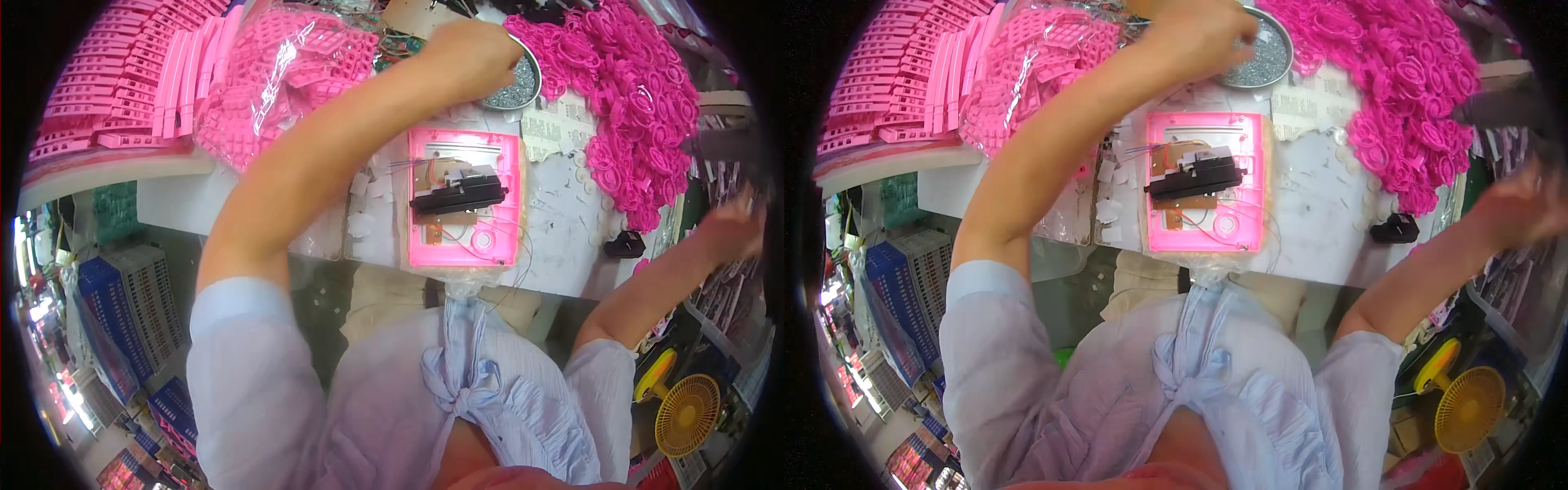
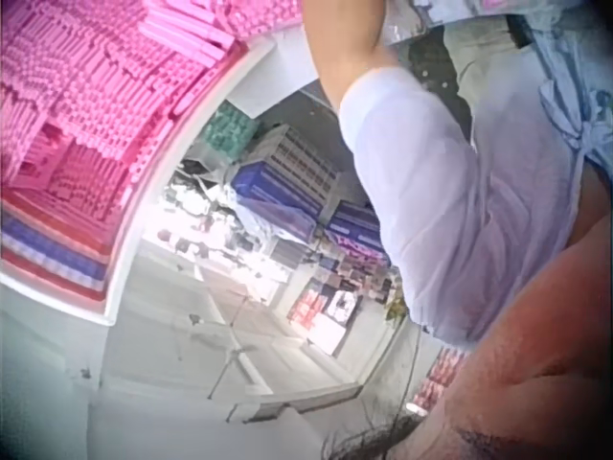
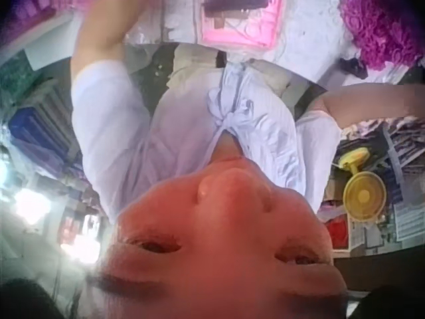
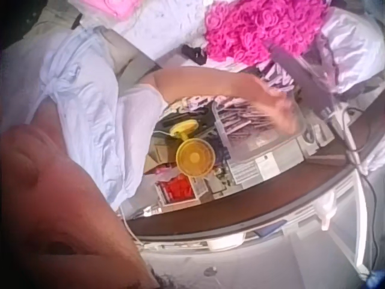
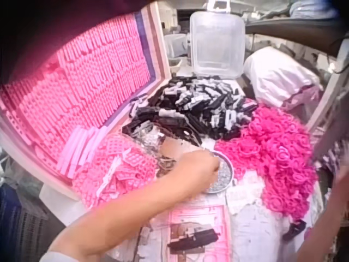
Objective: Assembling a toy calculator-like device by placing internal components and using a glue gun to secure parts.
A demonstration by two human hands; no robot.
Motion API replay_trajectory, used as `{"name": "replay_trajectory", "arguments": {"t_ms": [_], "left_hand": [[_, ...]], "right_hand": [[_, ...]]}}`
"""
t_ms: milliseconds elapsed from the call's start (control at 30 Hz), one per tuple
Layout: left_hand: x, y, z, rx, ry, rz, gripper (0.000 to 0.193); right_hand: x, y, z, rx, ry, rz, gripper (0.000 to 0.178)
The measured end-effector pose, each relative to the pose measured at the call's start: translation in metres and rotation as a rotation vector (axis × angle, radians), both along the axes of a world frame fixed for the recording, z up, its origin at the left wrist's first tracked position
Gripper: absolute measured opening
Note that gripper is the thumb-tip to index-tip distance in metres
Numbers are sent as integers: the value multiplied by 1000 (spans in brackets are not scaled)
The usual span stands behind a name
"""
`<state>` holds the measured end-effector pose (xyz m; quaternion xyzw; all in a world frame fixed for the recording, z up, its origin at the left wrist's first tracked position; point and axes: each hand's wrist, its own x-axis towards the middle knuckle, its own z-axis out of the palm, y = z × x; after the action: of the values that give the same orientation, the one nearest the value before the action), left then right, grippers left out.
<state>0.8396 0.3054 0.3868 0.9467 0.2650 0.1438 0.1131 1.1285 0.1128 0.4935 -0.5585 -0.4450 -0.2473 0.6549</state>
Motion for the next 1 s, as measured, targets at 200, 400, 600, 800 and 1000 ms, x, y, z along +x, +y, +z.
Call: {"name": "replay_trajectory", "arguments": {"t_ms": [200, 400, 600, 800, 1000], "left_hand": [[24, 5, -23, 236, 235, -84, 20], [25, 7, -33, 232, 316, -105, 18], [21, 11, -35, 270, -72, -85, 22], [-5, -9, 8, 262, -11, -82, 23], [-109, -117, 41, 162, -329, 24, 8]], "right_hand": [[17, 14, -25, -469, 568, 901, 59], [-37, 50, -35, -472, 558, 1234, 36], [-99, 70, -41, -516, 549, 1216, 39], [-148, 61, -21, -480, 723, 1128, 34], [-178, 19, -30, -285, 688, 1465, 31]]}}
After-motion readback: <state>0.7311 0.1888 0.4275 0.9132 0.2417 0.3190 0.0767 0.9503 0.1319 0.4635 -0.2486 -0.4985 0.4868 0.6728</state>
